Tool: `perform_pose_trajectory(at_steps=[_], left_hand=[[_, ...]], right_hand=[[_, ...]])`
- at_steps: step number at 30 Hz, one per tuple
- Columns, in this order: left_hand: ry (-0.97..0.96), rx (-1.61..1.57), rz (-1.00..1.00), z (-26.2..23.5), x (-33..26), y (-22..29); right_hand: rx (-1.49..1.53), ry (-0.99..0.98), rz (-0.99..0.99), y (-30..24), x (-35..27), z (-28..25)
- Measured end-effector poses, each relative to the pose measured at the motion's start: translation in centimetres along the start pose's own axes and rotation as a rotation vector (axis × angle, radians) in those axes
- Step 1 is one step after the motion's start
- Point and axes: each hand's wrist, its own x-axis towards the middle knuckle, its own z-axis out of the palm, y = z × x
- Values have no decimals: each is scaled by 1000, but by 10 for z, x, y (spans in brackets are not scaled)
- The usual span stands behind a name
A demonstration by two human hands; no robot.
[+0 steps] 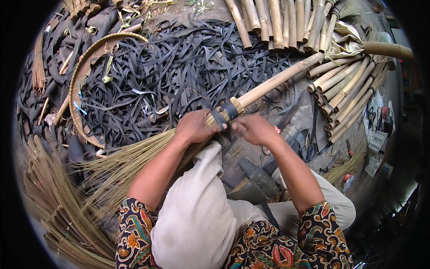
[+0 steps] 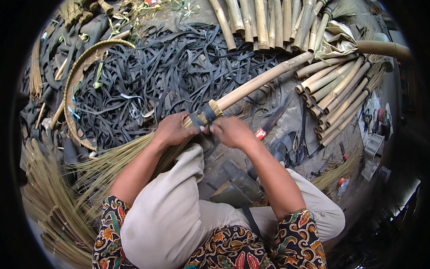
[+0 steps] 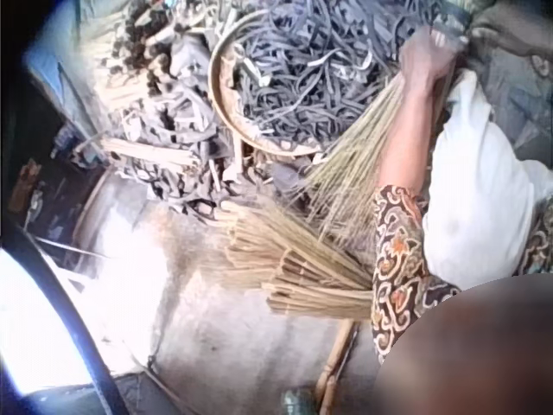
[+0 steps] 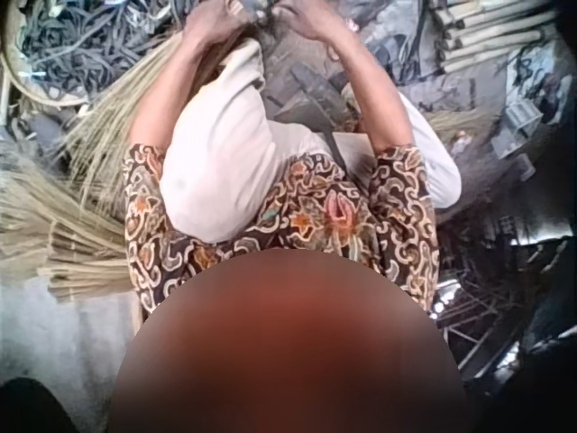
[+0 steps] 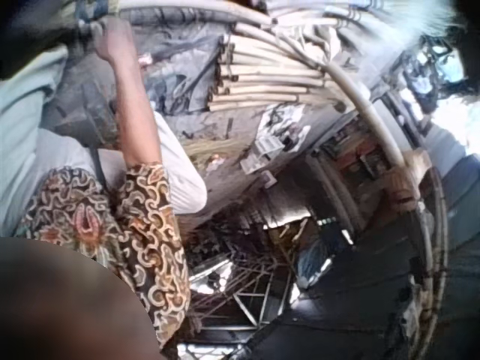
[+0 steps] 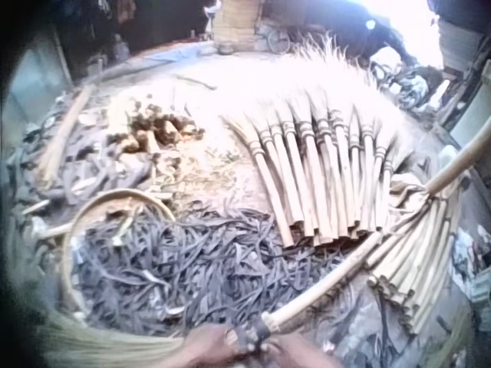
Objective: The person assembles a broom by bundling dried plant fibers, inserting a bamboo handle, and securing the bundle with black rubber strips. The person uses pliers to tighten the strips and places the finished broom with others.
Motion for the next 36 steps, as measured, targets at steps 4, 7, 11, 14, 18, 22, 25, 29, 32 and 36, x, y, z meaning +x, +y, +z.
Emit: perform_pose_trajectory(at_steps=[4, 7, 11, 14, 18, 22, 25, 29, 32, 36], left_hand=[[51, 107, -23, 13, -6, 6], [60, 160, -2, 14, -8, 7], [88, 147, 7, 16, -8, 5], [108, 146, 16, 20, -6, 1], [97, 159, 2, 22, -1, -4], [112, 64, -13, 19, 8, -14], [94, -25, -54, 19, 16, -24], [15, -214, -46, 21, 28, -37], [2, -277, -90, 22, 33, -39], [71, -111, -97, 22, 31, -32]], right_hand=[[-21, 350, -244, -20, 20, -18], [-190, 233, -243, -32, 48, -18], [-372, 91, -286, -34, 71, -14], [-451, 114, -351, -35, 79, -9], [-475, -111, -239, -40, 83, -11], [52, -228, -219, -27, 59, -20], [240, -60, -219, -9, 17, -4], [246, 251, -193, -1, 5, 54], [376, 441, -144, -7, 8, 91], [392, 445, 129, -19, 7, 106]])
